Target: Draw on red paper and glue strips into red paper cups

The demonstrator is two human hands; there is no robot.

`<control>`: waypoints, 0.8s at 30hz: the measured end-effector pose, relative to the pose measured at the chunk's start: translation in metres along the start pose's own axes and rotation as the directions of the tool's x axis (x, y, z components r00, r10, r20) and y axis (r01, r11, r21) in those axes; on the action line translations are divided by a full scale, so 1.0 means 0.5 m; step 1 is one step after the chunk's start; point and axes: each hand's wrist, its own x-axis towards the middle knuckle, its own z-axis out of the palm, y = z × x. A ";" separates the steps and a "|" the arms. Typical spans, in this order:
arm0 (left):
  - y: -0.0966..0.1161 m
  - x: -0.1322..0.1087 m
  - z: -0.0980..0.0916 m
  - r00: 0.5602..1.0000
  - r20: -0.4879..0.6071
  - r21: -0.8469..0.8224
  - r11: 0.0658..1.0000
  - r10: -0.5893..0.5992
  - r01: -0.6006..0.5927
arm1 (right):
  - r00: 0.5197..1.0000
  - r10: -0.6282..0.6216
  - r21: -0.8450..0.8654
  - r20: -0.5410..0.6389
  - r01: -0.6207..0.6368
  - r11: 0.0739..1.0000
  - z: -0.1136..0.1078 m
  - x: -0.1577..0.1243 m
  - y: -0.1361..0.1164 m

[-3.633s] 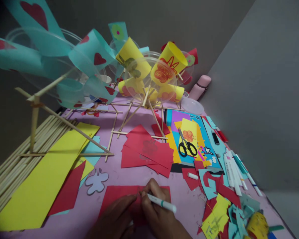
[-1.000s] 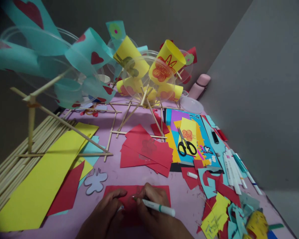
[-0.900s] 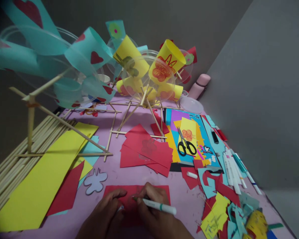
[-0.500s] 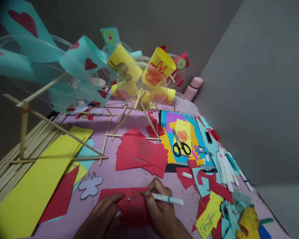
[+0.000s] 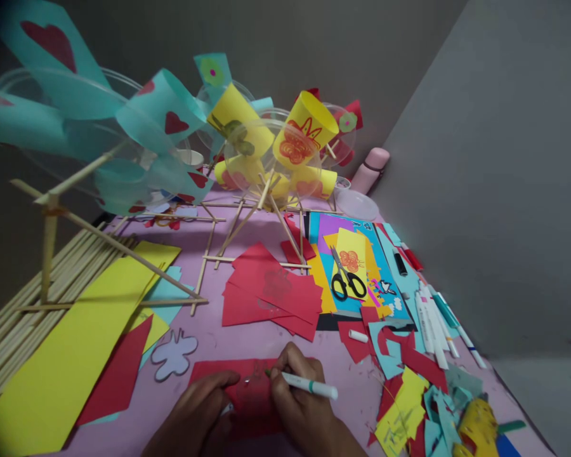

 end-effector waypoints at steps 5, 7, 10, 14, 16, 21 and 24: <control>-0.001 0.003 -0.003 0.999 0.011 0.002 0.999 0.035 -0.035 | 1.000 0.013 -0.011 -0.002 -0.013 1.000 0.002 0.002 -0.007; 0.000 0.004 -0.004 0.999 0.017 0.019 0.999 0.042 -0.043 | 1.000 0.011 0.013 -0.014 -0.011 1.000 0.002 0.000 -0.004; 0.001 0.003 -0.004 0.999 0.015 0.034 0.998 0.043 -0.043 | 0.999 -0.019 0.028 -0.028 0.019 0.999 0.001 -0.001 0.004; 0.004 0.002 -0.003 0.999 -0.011 0.038 0.999 0.036 -0.035 | 0.999 -0.051 0.019 -0.002 0.051 0.999 -0.001 -0.001 0.009; 0.008 0.002 -0.002 0.999 -0.031 0.026 0.999 0.028 -0.028 | 0.998 -0.055 0.001 0.006 0.055 0.998 -0.001 0.000 0.008; 0.019 0.002 0.000 0.999 -0.049 -0.013 1.000 -0.022 0.022 | 0.999 -0.046 -0.004 -0.010 0.046 0.999 -0.001 0.000 0.003; 0.020 0.001 -0.002 0.999 -0.039 -0.019 0.999 -0.031 0.030 | 0.999 -0.047 -0.002 -0.009 0.047 0.999 0.000 -0.001 0.000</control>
